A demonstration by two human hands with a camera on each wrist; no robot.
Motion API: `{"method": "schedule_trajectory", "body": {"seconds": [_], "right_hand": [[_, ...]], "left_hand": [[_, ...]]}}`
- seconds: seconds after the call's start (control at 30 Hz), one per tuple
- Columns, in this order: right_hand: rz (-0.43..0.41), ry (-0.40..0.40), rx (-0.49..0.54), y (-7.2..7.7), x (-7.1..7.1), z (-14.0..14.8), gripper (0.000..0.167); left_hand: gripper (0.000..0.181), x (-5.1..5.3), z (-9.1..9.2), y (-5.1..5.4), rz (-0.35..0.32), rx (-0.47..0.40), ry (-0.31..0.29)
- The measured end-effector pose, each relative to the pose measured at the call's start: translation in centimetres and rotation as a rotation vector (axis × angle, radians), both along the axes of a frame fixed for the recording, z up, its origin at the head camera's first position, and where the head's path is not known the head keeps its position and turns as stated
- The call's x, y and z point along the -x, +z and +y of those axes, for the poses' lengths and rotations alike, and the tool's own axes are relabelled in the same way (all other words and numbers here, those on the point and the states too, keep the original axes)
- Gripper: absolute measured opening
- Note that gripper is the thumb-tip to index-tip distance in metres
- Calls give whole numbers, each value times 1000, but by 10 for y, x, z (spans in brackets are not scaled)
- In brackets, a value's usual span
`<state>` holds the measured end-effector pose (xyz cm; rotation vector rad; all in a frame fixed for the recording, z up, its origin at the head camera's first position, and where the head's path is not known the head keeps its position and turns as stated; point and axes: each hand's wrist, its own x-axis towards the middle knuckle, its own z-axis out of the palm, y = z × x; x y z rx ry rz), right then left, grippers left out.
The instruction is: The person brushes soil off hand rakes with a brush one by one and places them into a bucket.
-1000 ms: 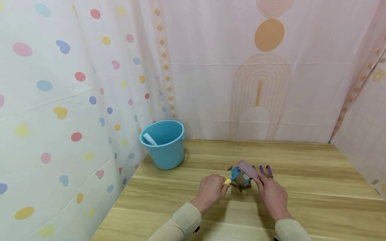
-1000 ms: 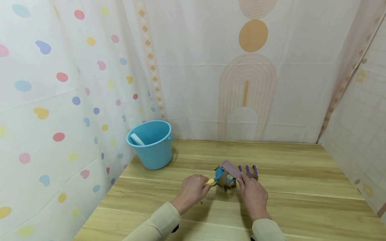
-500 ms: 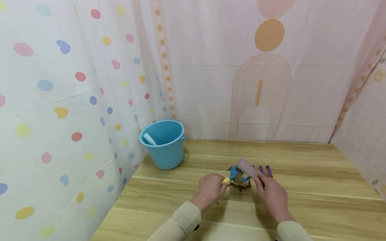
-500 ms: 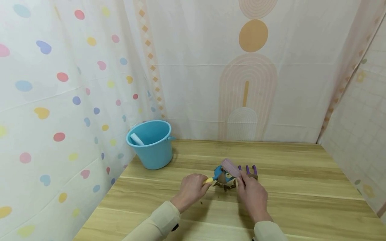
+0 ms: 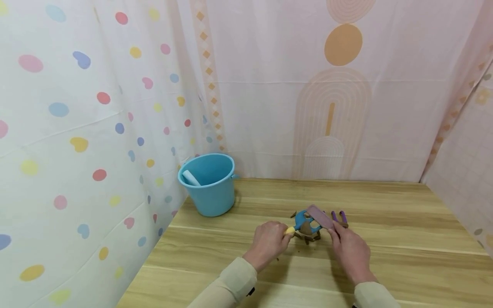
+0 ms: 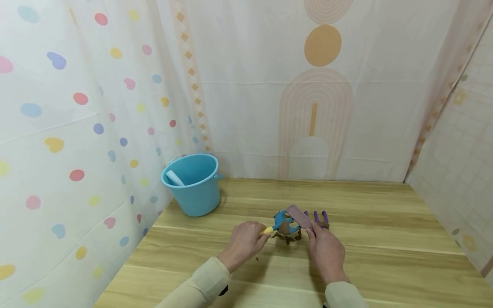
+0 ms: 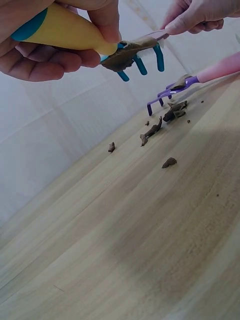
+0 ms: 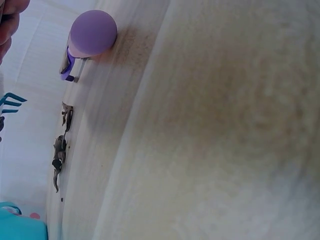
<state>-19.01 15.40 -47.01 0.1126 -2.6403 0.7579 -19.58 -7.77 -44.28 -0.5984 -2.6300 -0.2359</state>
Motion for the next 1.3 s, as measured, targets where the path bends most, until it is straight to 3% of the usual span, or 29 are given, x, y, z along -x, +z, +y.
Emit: {"method": "schedule_trajectory", "body": {"seconds": [0.37,0.57,0.73,1.0,1.3], "right_hand": [[-21,-57,14,-1,0,8,37],[-31,-50,17,1,-1,8,39],[36,6,21,7,-2,-2,38],[132,143,-31,10,-10,-28,30],[111,55,-91,0,-11,-29,30]], "left_hand": [[38,0,0,-1,-23,-16,-9],[31,6,-4,-5,-64,-26,38],[32,11,-7,-8,-84,-28,68],[36,12,-6,-6,-91,-35,68],[35,8,-2,-4,-97,-43,57]]}}
